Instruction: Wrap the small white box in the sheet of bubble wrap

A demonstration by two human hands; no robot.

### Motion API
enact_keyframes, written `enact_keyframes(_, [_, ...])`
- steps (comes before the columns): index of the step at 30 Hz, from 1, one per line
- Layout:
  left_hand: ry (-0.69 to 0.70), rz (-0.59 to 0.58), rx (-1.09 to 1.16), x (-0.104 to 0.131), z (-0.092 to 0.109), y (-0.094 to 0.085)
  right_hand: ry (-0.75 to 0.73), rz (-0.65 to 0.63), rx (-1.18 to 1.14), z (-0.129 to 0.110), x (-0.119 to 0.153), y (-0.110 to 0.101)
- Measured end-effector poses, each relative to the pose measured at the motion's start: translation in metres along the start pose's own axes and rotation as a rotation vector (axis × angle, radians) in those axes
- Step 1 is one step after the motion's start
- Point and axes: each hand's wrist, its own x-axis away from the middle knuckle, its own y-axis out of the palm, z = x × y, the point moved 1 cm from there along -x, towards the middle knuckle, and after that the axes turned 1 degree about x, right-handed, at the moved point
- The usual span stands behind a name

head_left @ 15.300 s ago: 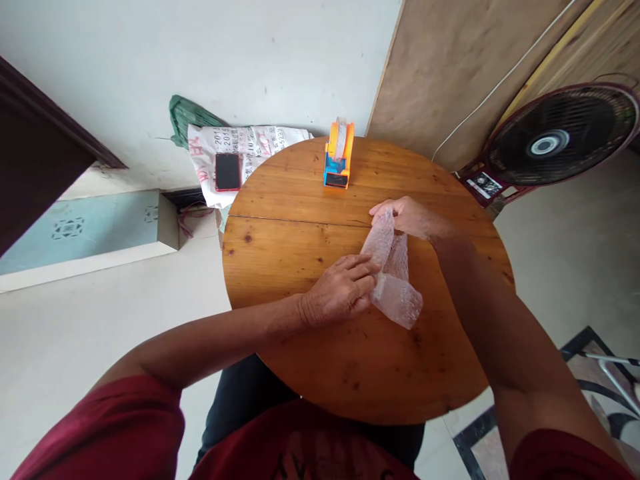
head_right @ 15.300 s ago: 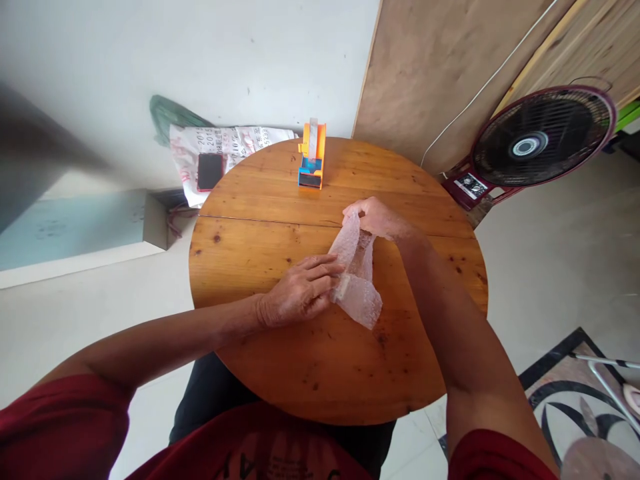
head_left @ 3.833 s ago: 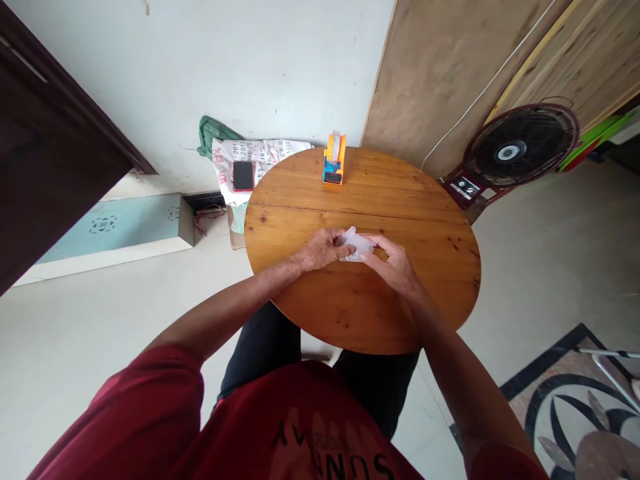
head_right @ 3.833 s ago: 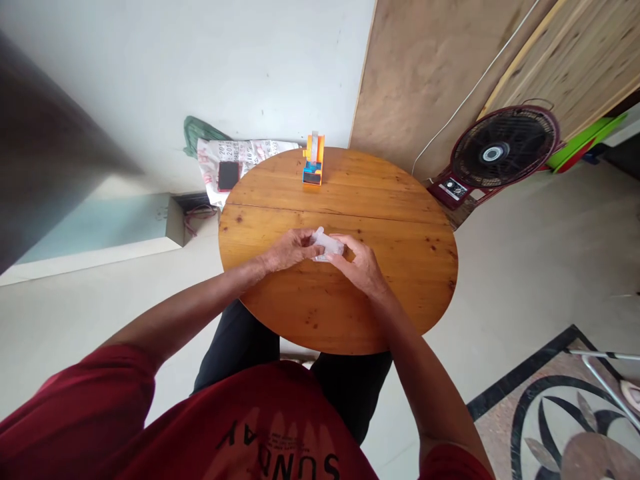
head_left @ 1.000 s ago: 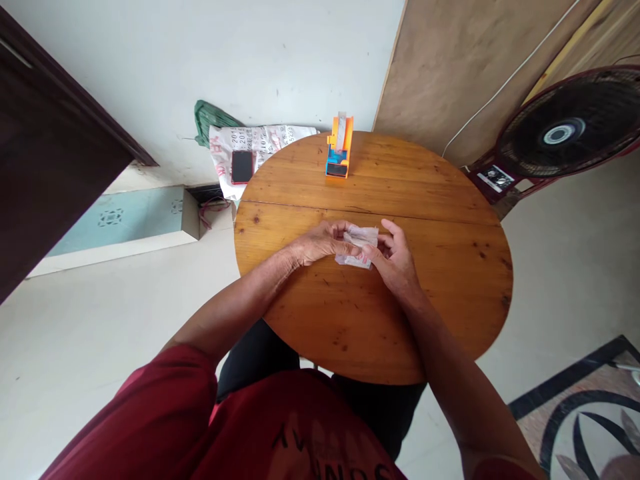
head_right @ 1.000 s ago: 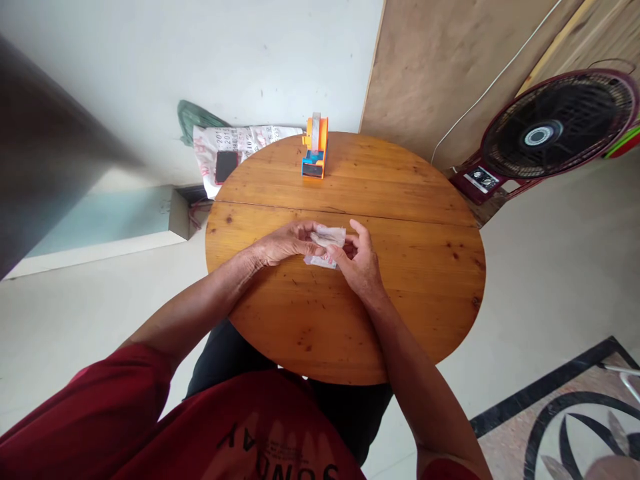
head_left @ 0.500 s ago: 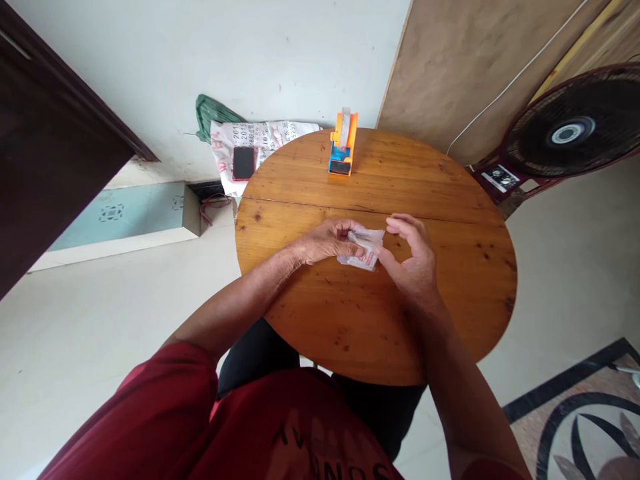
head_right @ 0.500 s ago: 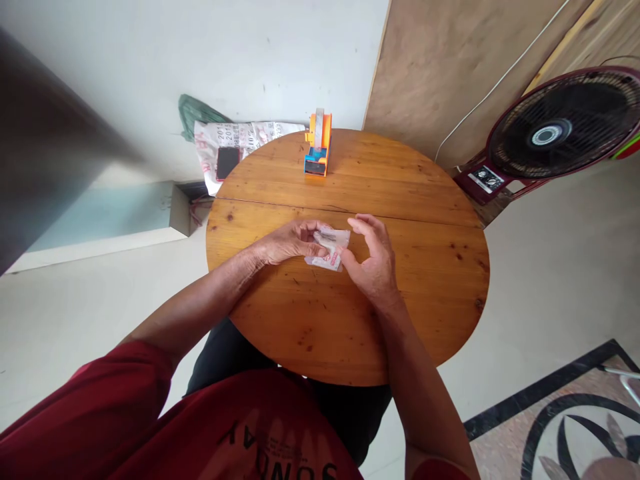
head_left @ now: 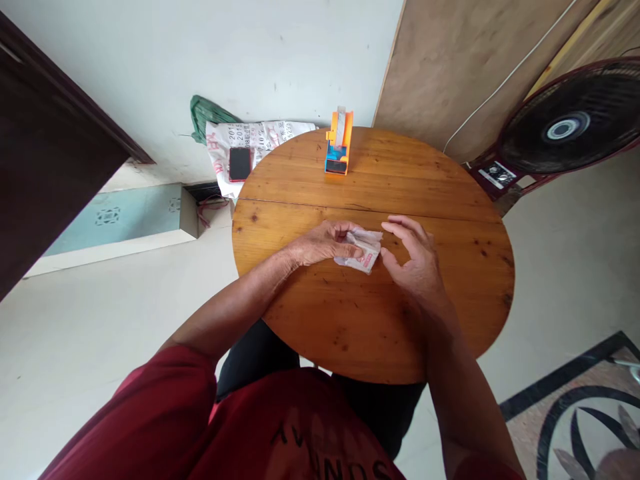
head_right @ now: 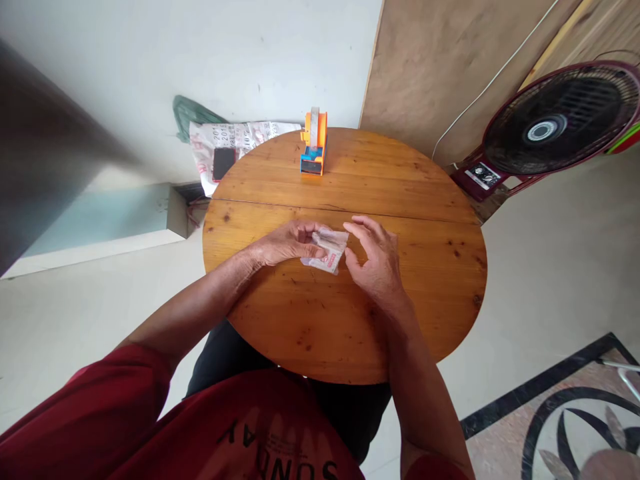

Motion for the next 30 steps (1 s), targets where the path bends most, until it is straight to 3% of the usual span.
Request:
enact_keyframes(8, [-0.013, -0.062, -0.094, 0.004, -0.001, 0.005, -0.008, 0.142, -0.022, -0.003, -0.001, 0.002])
enact_keyframes(17, [0.010, -0.058, -0.081, 0.000, -0.010, 0.005, 0.047, 0.121, -0.071, -0.016, -0.002, -0.002])
enact_keyframes(25, [0.010, 0.047, -0.009, -0.003, -0.011, -0.002, -0.045, 0.076, -0.038, -0.022, 0.002, 0.003])
enact_keyframes(30, [0.011, 0.065, 0.043, -0.002, -0.007, 0.001, -0.093, 0.117, 0.005, -0.023, 0.002, 0.006])
